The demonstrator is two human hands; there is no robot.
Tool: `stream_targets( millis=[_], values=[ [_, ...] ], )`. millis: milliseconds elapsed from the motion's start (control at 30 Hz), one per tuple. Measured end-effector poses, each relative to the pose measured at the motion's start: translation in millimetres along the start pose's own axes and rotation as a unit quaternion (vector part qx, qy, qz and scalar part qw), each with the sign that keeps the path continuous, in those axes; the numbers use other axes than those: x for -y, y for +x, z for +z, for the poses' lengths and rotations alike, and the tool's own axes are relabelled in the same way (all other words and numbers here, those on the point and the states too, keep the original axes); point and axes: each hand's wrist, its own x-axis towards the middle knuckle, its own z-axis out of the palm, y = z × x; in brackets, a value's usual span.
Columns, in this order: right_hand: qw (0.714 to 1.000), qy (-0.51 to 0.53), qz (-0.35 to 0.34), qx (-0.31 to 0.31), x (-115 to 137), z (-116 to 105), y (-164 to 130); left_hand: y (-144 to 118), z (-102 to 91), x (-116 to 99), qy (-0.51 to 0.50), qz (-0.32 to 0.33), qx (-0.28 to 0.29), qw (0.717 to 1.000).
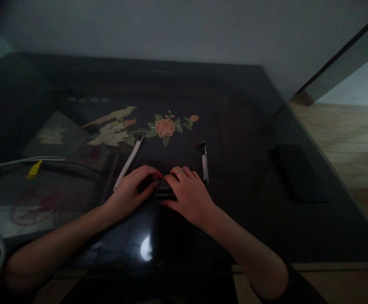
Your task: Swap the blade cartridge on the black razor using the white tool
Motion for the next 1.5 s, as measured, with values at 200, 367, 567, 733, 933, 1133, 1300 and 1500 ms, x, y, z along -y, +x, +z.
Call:
stream_targets(
  millis=[200, 367, 567, 733, 933, 1133, 1300, 1500],
  values=[
    [0.999, 0.043, 0.003, -0.007, -0.6, -3.7, 0.9, 1.8, 1.7, 7.9, -0.011, 0.004, -0.010, 1.000],
    [0.994, 0.100, -0.009, -0.031, -19.6, -27.5, -9.2, 1.1, 4.0, 12.0, -0.007, -0.008, -0.007, 1.000],
    [0.980, 0.098, 0.056, -0.164, -100.6, -62.3, -33.3, 0.7, 5.4, 12.0, 0.003, -0.002, 0.000, 1.000],
    [0.970, 0.123, 0.111, -0.179, -147.6, -54.5, -42.6, 0.8, 6.6, 15.0, 0.011, -0.001, 0.001, 1.000],
    [0.978, 0.144, 0.108, -0.109, -146.8, -42.7, -41.0, -2.6, 7.4, 18.6, 0.023, 0.004, 0.002, 1.000],
    [0.976, 0.150, 0.125, -0.100, -148.7, -39.1, -38.7, -1.5, 6.3, 19.0, 0.027, 0.005, 0.011, 1.000],
    [0.978, 0.149, 0.114, -0.096, -153.3, -37.0, -38.7, -0.6, 5.3, 18.2, 0.026, 0.005, 0.014, 1.000],
    [0.979, 0.149, 0.110, -0.089, -156.0, -36.2, -39.1, 1.3, 4.8, 17.6, 0.031, 0.016, 0.010, 0.999]
  ],
)
